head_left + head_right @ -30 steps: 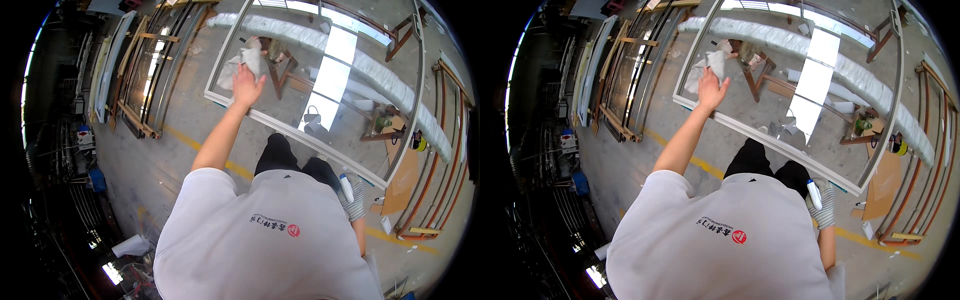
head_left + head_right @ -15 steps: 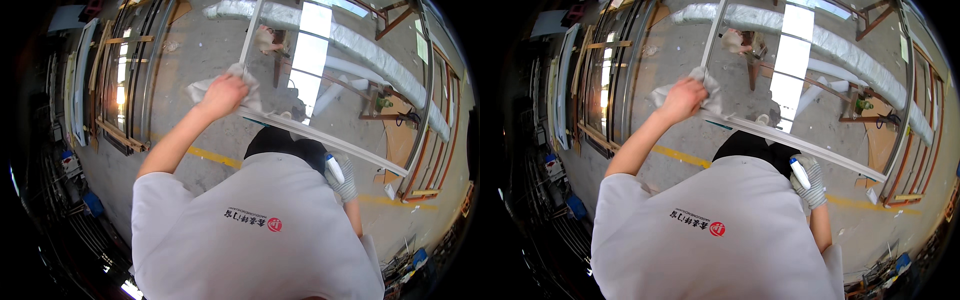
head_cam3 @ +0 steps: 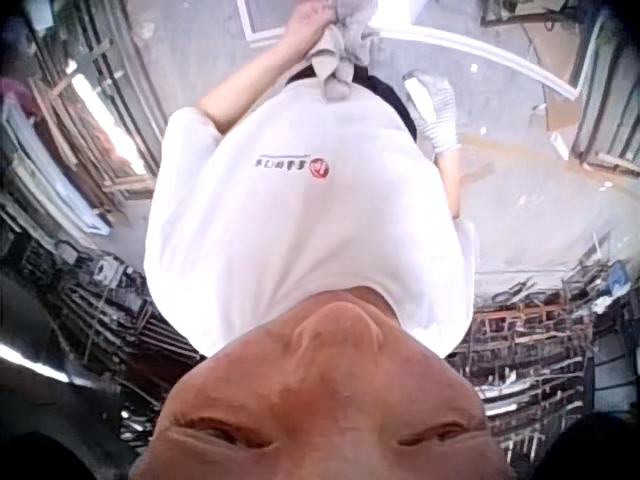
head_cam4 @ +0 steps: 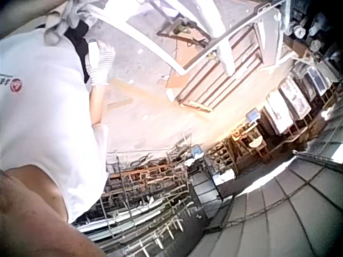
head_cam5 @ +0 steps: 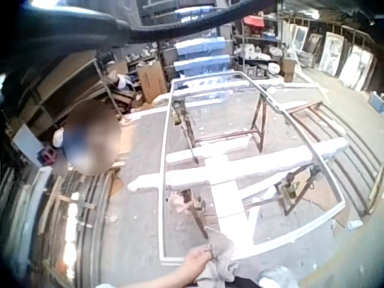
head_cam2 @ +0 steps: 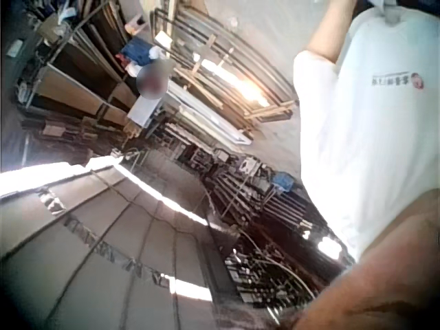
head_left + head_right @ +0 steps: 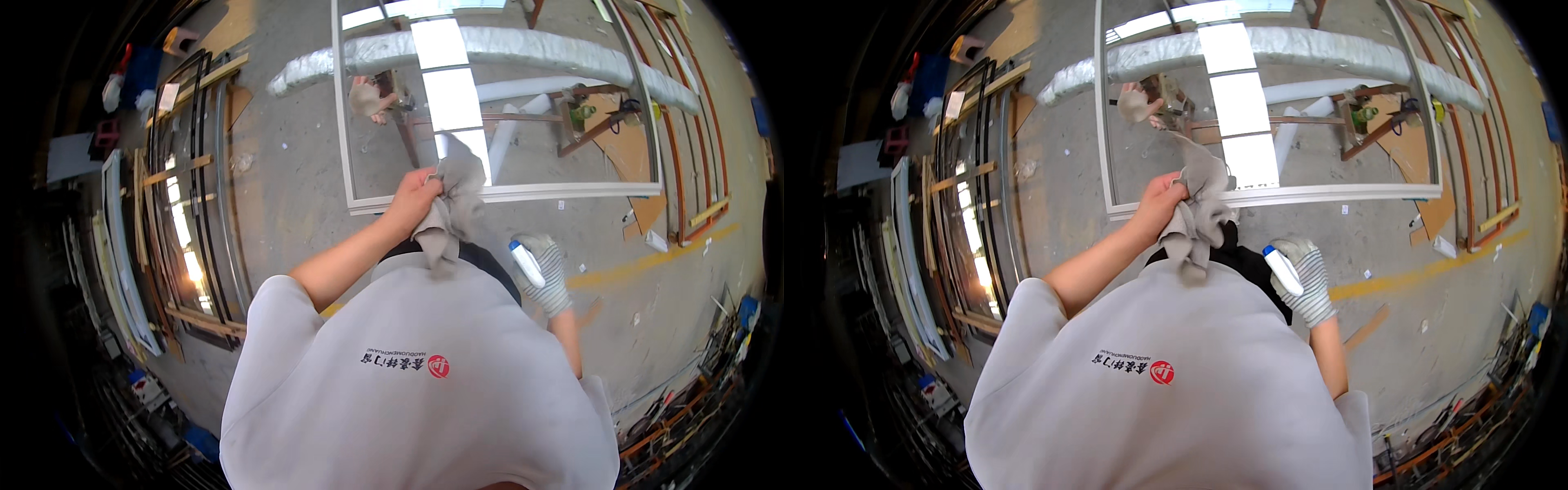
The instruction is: The person wipes a large glass panel in a metal frame, applies a handheld spray, and then wraps the frame with white foam padding.
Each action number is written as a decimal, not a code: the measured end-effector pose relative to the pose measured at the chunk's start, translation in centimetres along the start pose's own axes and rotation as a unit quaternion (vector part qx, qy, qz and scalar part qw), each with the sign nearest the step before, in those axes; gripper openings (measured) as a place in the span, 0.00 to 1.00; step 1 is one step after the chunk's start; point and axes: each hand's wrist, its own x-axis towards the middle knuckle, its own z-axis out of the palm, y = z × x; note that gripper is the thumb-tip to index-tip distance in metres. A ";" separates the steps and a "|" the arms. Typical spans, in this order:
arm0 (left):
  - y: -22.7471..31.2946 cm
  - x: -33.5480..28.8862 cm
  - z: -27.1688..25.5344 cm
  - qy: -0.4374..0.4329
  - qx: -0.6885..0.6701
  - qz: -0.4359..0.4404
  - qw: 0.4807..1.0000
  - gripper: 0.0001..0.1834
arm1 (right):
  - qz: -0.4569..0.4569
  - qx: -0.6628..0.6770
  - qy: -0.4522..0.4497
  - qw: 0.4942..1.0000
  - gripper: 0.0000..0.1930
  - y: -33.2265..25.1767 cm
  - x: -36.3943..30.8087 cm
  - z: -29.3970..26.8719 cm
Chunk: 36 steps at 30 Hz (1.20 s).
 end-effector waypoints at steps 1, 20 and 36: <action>-0.2 0.3 0.1 0.005 0.096 0.062 0.993 0.08 | -0.003 0.007 0.022 1.000 0.15 -0.3 -1.0 0.7; -5.1 -13.3 -19.8 0.158 0.299 0.029 0.941 0.16 | 0.101 0.095 -0.095 0.986 0.19 -13.0 0.1 16.8; -5.1 -18.3 -55.0 0.418 0.006 -0.065 0.906 0.16 | 0.287 0.285 0.259 0.877 0.22 -14.8 32.2 34.2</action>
